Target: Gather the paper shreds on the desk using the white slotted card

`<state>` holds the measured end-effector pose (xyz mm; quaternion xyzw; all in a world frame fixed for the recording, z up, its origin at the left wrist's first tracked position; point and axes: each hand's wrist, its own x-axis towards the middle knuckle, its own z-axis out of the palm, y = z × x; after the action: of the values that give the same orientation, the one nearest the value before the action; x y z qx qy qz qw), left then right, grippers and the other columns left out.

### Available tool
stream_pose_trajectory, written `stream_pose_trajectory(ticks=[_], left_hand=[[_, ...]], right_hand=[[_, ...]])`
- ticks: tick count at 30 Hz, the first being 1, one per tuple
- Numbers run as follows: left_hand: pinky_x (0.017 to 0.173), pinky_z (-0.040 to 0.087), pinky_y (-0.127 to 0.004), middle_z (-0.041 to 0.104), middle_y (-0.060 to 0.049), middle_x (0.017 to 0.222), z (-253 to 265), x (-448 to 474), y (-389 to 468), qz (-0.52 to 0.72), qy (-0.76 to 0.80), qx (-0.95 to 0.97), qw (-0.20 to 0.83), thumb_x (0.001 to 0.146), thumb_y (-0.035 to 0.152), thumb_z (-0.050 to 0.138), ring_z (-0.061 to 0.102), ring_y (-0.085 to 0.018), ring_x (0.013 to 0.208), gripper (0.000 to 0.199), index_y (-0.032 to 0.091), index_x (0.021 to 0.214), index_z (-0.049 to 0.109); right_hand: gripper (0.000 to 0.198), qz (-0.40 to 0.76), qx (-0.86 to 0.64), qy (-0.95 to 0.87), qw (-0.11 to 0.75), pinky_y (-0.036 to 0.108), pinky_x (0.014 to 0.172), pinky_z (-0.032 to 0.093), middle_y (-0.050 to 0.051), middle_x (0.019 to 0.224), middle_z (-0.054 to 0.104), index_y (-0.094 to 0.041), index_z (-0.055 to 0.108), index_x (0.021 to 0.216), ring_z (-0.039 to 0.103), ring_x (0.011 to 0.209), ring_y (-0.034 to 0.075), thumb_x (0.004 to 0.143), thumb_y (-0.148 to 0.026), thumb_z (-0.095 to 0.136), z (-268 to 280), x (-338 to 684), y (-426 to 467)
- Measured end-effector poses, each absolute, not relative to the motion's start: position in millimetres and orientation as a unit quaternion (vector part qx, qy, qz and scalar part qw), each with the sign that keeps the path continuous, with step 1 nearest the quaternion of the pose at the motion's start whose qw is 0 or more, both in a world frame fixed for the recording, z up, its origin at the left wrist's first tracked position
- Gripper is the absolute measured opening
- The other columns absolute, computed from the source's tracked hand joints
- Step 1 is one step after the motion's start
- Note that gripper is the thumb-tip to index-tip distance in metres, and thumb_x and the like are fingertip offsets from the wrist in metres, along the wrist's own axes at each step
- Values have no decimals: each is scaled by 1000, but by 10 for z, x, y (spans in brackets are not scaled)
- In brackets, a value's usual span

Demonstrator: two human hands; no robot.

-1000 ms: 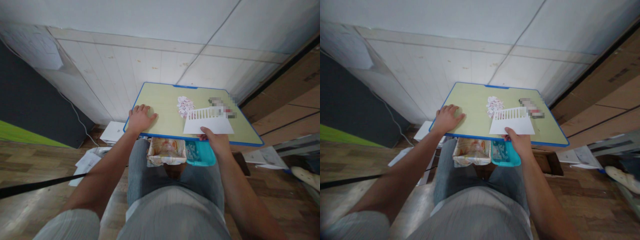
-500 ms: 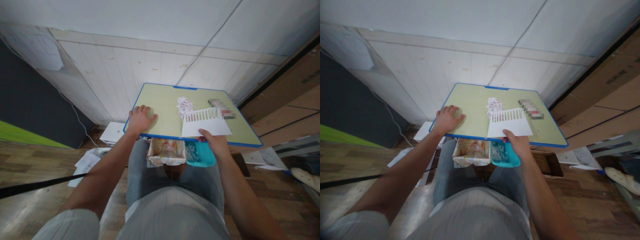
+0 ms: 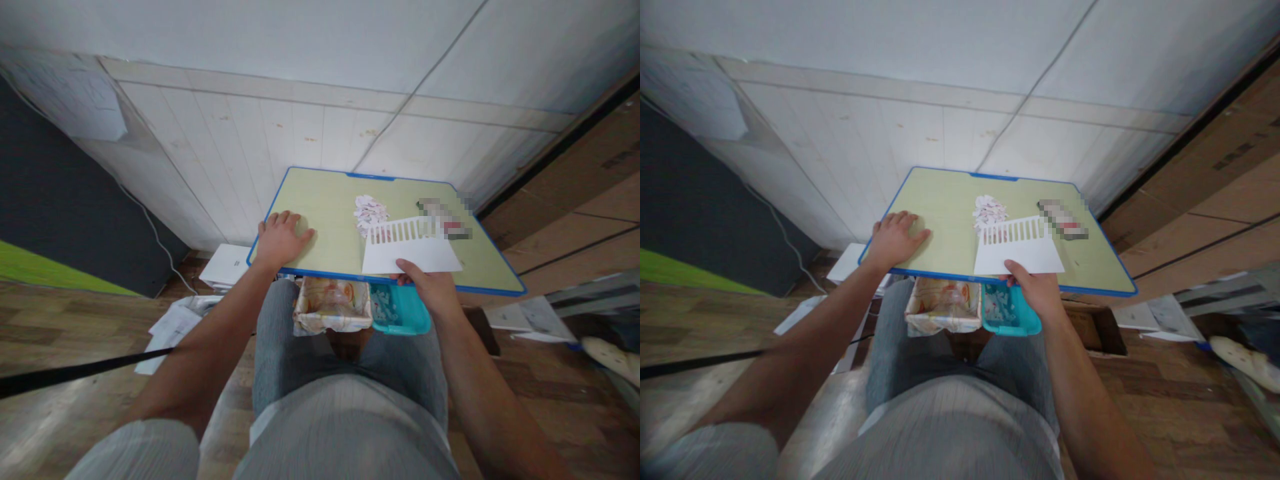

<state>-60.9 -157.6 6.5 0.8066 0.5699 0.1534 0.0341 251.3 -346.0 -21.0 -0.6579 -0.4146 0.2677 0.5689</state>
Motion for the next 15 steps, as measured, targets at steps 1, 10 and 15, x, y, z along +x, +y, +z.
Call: stream_pose_trajectory(ticks=[1,10,15], left_hand=[[141,42,-65,64,-13,185,62,-609,-1572,154,569,807,35,116,63,55,53,-40,171,63,30,166,73],[141,42,-64,65,-13,184,86,-611,-1598,158,569,806,34,117,61,56,53,-40,171,60,30,165,73],[143,41,-62,66,-12,184,85,-635,-1627,152,567,809,30,119,57,57,52,-38,173,56,30,164,74]], right_hand=[[40,272,-658,-414,567,44,64,70,5,69,81,-30,75,73,70,59,25,82,-59,101,-211,2519,-3467],[38,301,-622,-353,630,37,54,61,5,69,82,-26,79,83,68,54,22,75,-55,102,-94,2480,-3431],[39,325,-563,-272,709,33,44,53,2,66,79,-26,73,97,61,44,20,69,-45,93,37,2519,-3373]])
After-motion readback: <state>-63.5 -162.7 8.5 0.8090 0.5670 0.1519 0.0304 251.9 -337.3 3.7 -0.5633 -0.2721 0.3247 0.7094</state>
